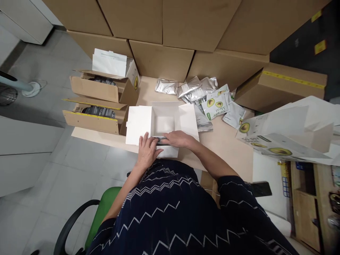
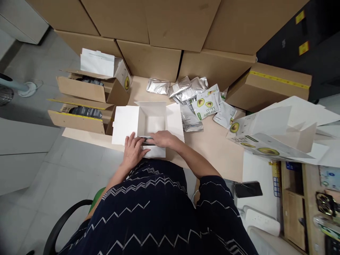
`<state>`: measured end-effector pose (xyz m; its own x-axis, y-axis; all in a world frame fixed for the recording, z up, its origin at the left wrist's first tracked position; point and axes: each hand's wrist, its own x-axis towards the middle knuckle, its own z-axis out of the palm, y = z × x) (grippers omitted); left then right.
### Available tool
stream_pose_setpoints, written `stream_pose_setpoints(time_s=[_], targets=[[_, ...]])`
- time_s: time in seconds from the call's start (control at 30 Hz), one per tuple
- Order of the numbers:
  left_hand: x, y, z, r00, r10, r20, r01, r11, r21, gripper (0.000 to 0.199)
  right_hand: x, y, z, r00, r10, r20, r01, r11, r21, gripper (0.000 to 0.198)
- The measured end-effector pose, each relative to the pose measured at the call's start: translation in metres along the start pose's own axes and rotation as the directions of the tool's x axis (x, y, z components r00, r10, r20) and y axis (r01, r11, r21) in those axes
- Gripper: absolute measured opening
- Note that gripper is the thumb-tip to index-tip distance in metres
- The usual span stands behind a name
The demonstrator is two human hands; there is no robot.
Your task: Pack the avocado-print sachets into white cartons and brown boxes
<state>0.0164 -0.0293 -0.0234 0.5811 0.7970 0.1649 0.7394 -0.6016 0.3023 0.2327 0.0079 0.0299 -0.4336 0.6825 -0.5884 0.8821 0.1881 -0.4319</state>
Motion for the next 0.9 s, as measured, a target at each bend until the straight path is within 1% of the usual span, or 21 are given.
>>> stream_pose_setpoints(time_s=[0.07, 0.13, 0.27, 0.33, 0.4, 0.43, 0.47, 0.5, 0.53, 0.57, 0.6, 0.63, 0.67, 0.7, 0.73, 0.77, 0.8, 0.83, 0.87, 0.9], targets=[[0.000, 0.003, -0.002, 1.000, -0.013, -0.028, 0.013, 1.000, 0.013, 0.051, -0.002, -0.001, 0.001, 0.999, -0.028, -0.020, 0.028, 0.999, 0.035, 0.057], [0.001, 0.007, -0.003, 0.999, 0.000, -0.033, 0.000, 1.000, 0.015, 0.052, -0.002, -0.001, 0.004, 0.999, -0.023, -0.027, 0.024, 0.999, 0.035, 0.057], [0.006, 0.011, -0.003, 0.995, 0.096, 0.022, -0.095, 0.995, -0.040, 0.045, 0.004, 0.001, 0.015, 0.995, 0.003, -0.098, -0.001, 1.000, 0.019, 0.049], [0.010, 0.009, -0.003, 0.996, 0.088, 0.024, -0.087, 0.996, -0.037, 0.040, 0.002, 0.000, 0.017, 0.993, -0.003, -0.115, 0.006, 1.000, 0.028, 0.042], [0.015, 0.005, -0.004, 0.998, 0.066, 0.011, -0.066, 0.997, -0.028, 0.036, -0.008, 0.001, 0.013, 0.990, -0.055, -0.132, 0.068, 0.993, 0.096, 0.035], [0.016, 0.003, -0.004, 0.998, 0.064, 0.003, -0.064, 0.998, -0.030, 0.033, -0.015, 0.004, 0.008, 0.981, -0.094, -0.170, 0.122, 0.978, 0.167, 0.032], [0.018, 0.001, -0.005, 0.998, 0.065, -0.003, -0.065, 0.997, -0.035, 0.031, -0.023, 0.009, 0.001, 0.962, -0.116, -0.246, 0.179, 0.951, 0.252, 0.031], [0.019, 0.000, -0.006, 0.998, 0.067, -0.007, -0.067, 0.997, -0.040, 0.029, -0.030, 0.018, -0.006, 0.929, -0.096, -0.356, 0.223, 0.915, 0.335, 0.032], [0.020, -0.001, -0.006, 0.998, 0.069, -0.008, -0.070, 0.997, -0.044, 0.027, -0.036, 0.031, -0.015, 0.877, -0.017, -0.480, 0.239, 0.883, 0.404, 0.035], [0.020, -0.001, -0.007, 0.998, 0.070, -0.009, -0.070, 0.996, -0.047, 0.026, -0.040, 0.048, -0.023, 0.796, 0.117, -0.594, 0.215, 0.863, 0.458, 0.039], [0.020, -0.001, -0.007, 0.998, 0.068, -0.012, -0.069, 0.996, -0.050, 0.026, -0.042, 0.069, -0.030, 0.682, 0.281, -0.675, 0.148, 0.852, 0.503, 0.044], [0.020, -0.001, -0.007, 0.998, 0.064, -0.013, -0.065, 0.996, -0.055, 0.025, -0.040, 0.092, -0.036, 0.546, 0.431, -0.719, 0.048, 0.841, 0.540, 0.047], [0.020, 0.000, -0.007, 0.998, 0.059, -0.013, -0.060, 0.996, -0.061, 0.026, -0.036, 0.117, -0.040, 0.409, 0.558, -0.722, -0.072, 0.809, 0.584, 0.049], [0.020, 0.000, -0.007, 0.998, 0.055, -0.013, -0.055, 0.996, -0.067, 0.026, -0.029, 0.142, -0.041, 0.309, 0.657, -0.688, -0.204, 0.752, 0.627, 0.055], [0.019, 0.000, -0.007, 0.999, 0.051, -0.010, -0.052, 0.996, -0.070, 0.027, -0.020, 0.166, -0.039, 0.245, 0.737, -0.630, -0.337, 0.674, 0.658, 0.068], [0.019, 0.001, -0.007, 0.999, 0.050, -0.005, -0.050, 0.996, -0.069, 0.028, -0.010, 0.187, -0.034, 0.184, 0.816, -0.549, -0.457, 0.565, 0.687, 0.083], [0.019, 0.001, -0.007, 0.999, 0.051, 0.001, -0.051, 0.997, -0.066, 0.028, 0.000, 0.204, -0.027, 0.167, 0.868, -0.467, -0.534, 0.478, 0.697, 0.097], [0.018, 0.001, -0.007, 0.999, 0.053, 0.008, -0.052, 0.997, -0.060, 0.029, 0.010, 0.217, -0.019, 0.167, 0.902, -0.398, -0.585, 0.415, 0.697, 0.107], [0.018, 0.001, -0.007, 0.998, 0.053, 0.013, -0.053, 0.997, -0.056, 0.029, 0.018, 0.227, -0.009, 0.171, 0.923, -0.345, -0.613, 0.374, 0.696, 0.112], [0.018, 0.001, -0.007, 0.998, 0.053, 0.018, -0.052, 0.997, -0.055, 0.029, 0.025, 0.233, 0.001, 0.181, 0.931, -0.318, -0.619, 0.359, 0.698, 0.113]])
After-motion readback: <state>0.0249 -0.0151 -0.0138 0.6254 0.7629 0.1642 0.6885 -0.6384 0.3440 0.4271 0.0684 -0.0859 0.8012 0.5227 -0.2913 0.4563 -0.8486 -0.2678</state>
